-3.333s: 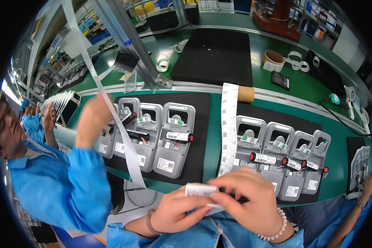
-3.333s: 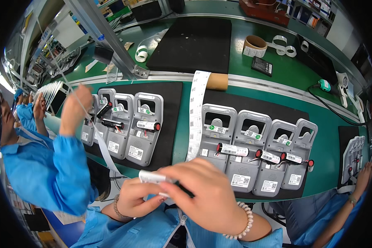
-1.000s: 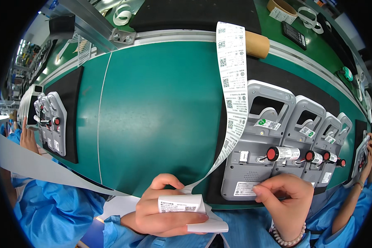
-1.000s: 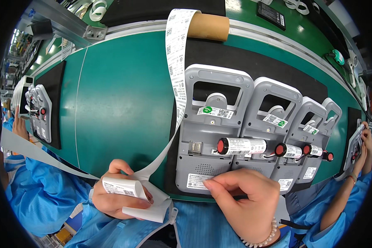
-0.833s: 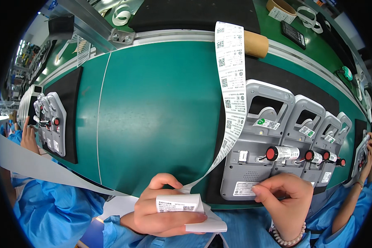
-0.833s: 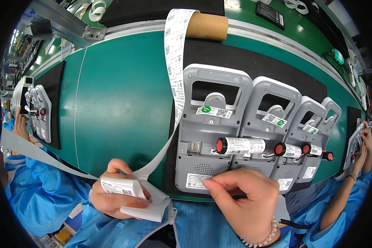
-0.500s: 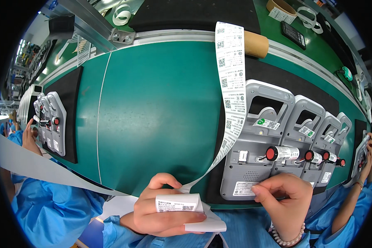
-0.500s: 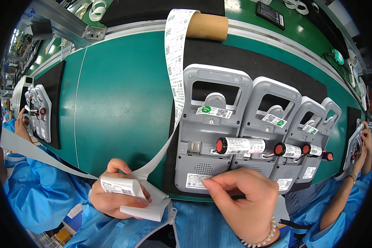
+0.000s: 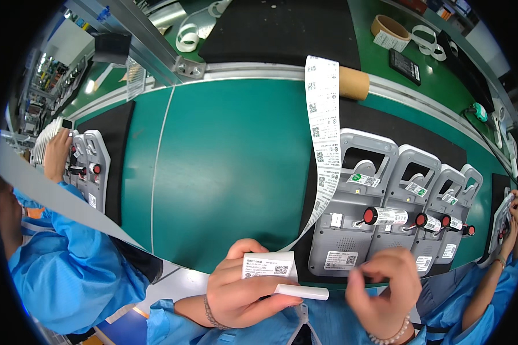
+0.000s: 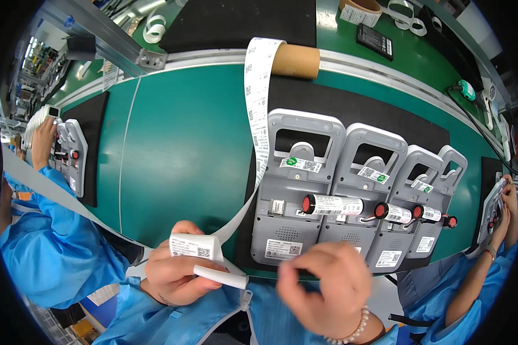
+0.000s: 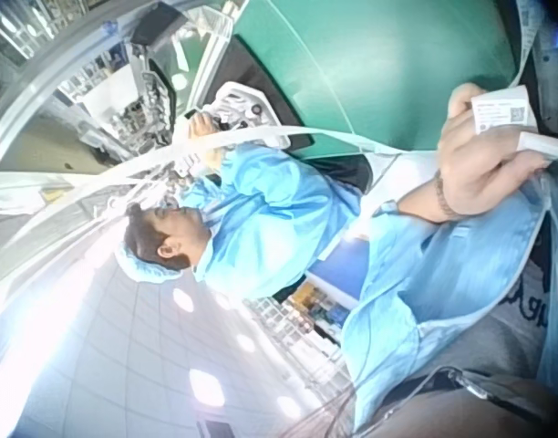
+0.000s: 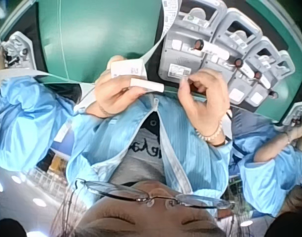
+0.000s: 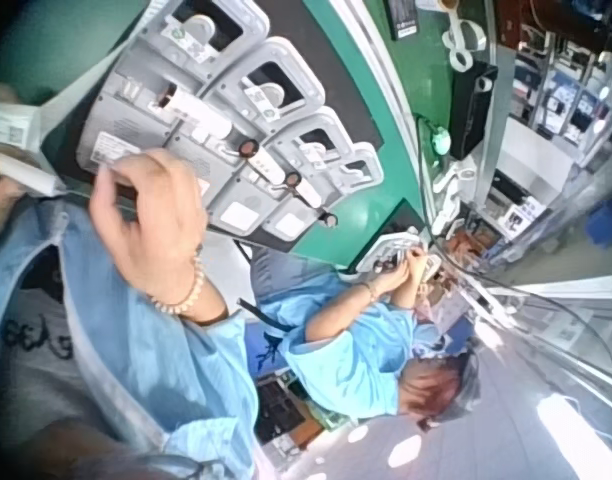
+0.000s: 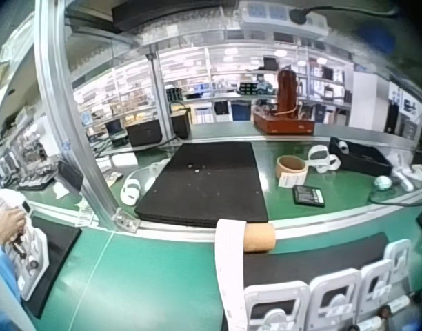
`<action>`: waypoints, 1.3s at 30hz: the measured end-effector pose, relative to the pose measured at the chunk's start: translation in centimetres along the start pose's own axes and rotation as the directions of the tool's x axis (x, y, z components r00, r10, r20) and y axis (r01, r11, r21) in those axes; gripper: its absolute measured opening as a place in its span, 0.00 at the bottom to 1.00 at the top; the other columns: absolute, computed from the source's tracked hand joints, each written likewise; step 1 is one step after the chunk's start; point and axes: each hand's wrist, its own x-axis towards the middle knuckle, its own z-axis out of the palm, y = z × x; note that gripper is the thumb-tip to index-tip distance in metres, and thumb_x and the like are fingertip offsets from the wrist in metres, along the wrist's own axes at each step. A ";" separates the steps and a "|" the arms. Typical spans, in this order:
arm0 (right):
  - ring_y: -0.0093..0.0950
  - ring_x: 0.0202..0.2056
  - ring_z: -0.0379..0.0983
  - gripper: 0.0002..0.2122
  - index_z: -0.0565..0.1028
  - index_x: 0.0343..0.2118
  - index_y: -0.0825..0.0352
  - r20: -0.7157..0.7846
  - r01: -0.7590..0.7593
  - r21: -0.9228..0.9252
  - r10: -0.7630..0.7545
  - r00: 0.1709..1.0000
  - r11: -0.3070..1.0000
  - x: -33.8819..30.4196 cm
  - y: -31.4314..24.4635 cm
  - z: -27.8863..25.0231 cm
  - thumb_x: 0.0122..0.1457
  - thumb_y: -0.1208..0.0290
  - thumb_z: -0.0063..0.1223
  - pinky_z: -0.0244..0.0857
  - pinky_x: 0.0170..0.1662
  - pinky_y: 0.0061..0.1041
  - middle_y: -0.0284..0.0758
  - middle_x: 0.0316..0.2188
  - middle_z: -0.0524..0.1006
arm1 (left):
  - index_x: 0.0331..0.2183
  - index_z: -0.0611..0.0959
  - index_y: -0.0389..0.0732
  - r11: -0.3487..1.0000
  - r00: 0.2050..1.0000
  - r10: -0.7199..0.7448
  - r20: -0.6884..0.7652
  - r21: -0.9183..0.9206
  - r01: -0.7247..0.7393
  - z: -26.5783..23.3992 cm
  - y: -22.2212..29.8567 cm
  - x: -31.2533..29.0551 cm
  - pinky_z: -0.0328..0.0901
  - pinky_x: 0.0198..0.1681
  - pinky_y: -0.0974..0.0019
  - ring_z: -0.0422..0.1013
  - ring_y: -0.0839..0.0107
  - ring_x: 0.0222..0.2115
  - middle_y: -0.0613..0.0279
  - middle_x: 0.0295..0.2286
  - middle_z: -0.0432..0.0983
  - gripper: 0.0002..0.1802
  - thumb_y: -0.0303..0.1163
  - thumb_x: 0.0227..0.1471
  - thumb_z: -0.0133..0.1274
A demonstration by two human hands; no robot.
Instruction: The person applies labels from a sticker roll onto electronics modules by hand.
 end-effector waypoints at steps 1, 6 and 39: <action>0.23 0.23 0.68 0.09 0.72 0.27 0.69 0.079 -0.083 0.299 0.062 0.995 0.951 0.7 -1.0 -0.2 0.42 0.80 0.61 0.63 0.26 0.19 0.37 0.24 0.73 | 0.29 0.82 0.39 1.000 1.000 0.022 -0.007 0.013 -0.022 0.0 0.2 0.3 0.62 0.38 0.63 0.72 0.71 0.23 0.63 0.23 0.78 0.13 0.33 0.38 0.65; 0.26 0.27 0.73 0.09 0.75 0.30 0.71 0.125 -0.041 0.601 -0.043 0.991 0.798 0.5 -1.1 1.2 0.44 0.83 0.61 0.68 0.29 0.21 0.39 0.29 0.76 | 0.30 0.82 0.38 0.995 0.998 0.055 0.029 0.085 -0.057 0.0 0.8 0.4 0.61 0.38 0.63 0.72 0.69 0.24 0.63 0.24 0.78 0.14 0.34 0.39 0.64; 0.18 0.21 0.73 0.04 0.76 0.23 0.74 0.201 -0.646 0.435 0.632 0.749 0.627 -1.8 4.8 -5.8 0.44 0.83 0.61 0.67 0.25 0.14 0.34 0.19 0.76 | 0.22 0.82 0.44 0.985 0.992 0.014 0.126 0.168 -0.035 2.4 1.4 1.1 0.60 0.38 0.64 0.73 0.75 0.24 0.67 0.24 0.78 0.18 0.47 0.33 0.67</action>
